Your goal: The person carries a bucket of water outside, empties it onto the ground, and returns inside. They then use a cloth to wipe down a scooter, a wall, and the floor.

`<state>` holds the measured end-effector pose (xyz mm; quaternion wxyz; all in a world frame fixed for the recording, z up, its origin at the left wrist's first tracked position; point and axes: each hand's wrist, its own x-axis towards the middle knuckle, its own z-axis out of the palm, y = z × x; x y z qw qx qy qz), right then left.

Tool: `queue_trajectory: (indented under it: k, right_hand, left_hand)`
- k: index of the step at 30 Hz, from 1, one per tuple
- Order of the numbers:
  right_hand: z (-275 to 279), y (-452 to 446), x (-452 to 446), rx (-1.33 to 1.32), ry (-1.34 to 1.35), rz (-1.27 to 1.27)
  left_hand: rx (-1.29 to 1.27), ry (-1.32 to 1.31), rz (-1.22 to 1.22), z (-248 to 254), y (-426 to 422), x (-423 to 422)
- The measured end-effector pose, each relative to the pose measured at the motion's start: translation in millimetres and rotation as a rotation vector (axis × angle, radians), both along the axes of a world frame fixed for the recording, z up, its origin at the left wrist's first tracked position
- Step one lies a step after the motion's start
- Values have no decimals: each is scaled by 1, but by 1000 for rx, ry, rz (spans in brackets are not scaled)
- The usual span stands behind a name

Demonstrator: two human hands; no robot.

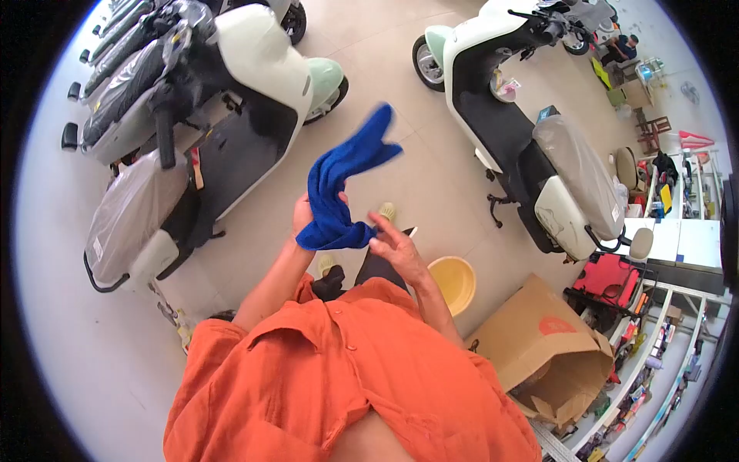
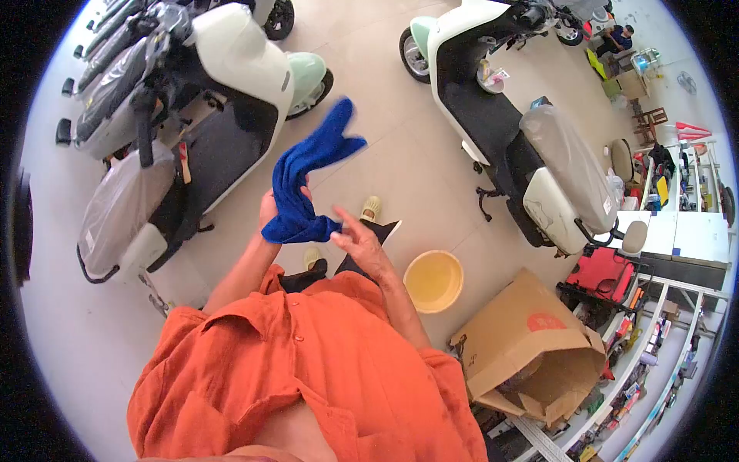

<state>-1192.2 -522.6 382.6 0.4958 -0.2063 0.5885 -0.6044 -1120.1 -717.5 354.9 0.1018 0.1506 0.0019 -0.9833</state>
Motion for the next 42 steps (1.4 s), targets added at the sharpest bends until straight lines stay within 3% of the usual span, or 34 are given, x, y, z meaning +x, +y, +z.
queue_trajectory:
  k: [1, 3, 5, 7, 8, 9, 10, 11, 13, 15, 18, 21, 25, 27, 29, 31, 33, 35, 37, 39, 42]
  right_hand:
    - [4, -5, -23, -28, 9, -86]
    - [16, -22, -67, -151, -43, -176]
    - [26, -38, -107, -257, -121, -275]
    - [33, -51, -147, -245, -65, -287]
    - [29, -55, -166, -173, 173, -361]
    - [22, -57, -182, -128, 232, -415]
    - [15, -58, -197, -84, 387, -412]
    - [10, -59, -212, -36, 537, -403]
    - [1, -63, -232, -47, 591, -375]
    - [-1, -67, -250, -75, 647, -345]
    - [-6, -84, -268, -84, 902, -344]
    - [11, -87, -293, 138, 830, -181]
    - [10, -110, -337, 94, 764, -207]
    - [27, -126, -365, 229, 334, -187]
    - [28, -149, -388, 246, 329, -265]
    - [24, -181, -408, -66, 903, -447]
    - [39, -208, -424, 58, 633, -321]
    - [46, -245, -438, -18, 354, -273]
    - [61, -286, -448, -118, 325, -205]
    - [69, -326, -455, -243, 275, -42]
    - [74, -378, -470, -231, 441, 382]
  left_hand:
    - [86, -18, 55, 15, 3, -20]
    - [-32, 7, 14, 21, 6, -63]
    - [-57, -18, -193, 51, 19, -109]
    - [-374, -153, -271, 29, 36, -140]
    - [-236, -117, -230, 47, 45, -163]
    - [-96, -80, -188, 62, 52, -185]
    - [-88, -79, -186, 56, 51, -199]
    - [-105, -62, -189, 44, 49, -209]
    - [-106, -59, -180, 39, 52, -226]
    - [-549, -322, -73, 57, 50, -248]
    - [-425, -371, -80, 15, 29, -257]
    - [-401, -449, -132, 15, 4, -274]
    - [-445, -462, -272, 26, -36, -307]
    - [-331, -436, -278, 29, -63, -326]
    - [-324, -368, -324, 24, -97, -342]
    - [-390, -375, -236, 25, -127, -361]
    - [-392, -343, -288, 8, -163, -377]
    - [-430, -422, -355, 16, -195, -393]
    - [-524, -477, -377, 9, -228, -409]
    - [-284, -396, -286, 20, -253, -421]
    - [-174, 305, -205, 0, -296, -439]
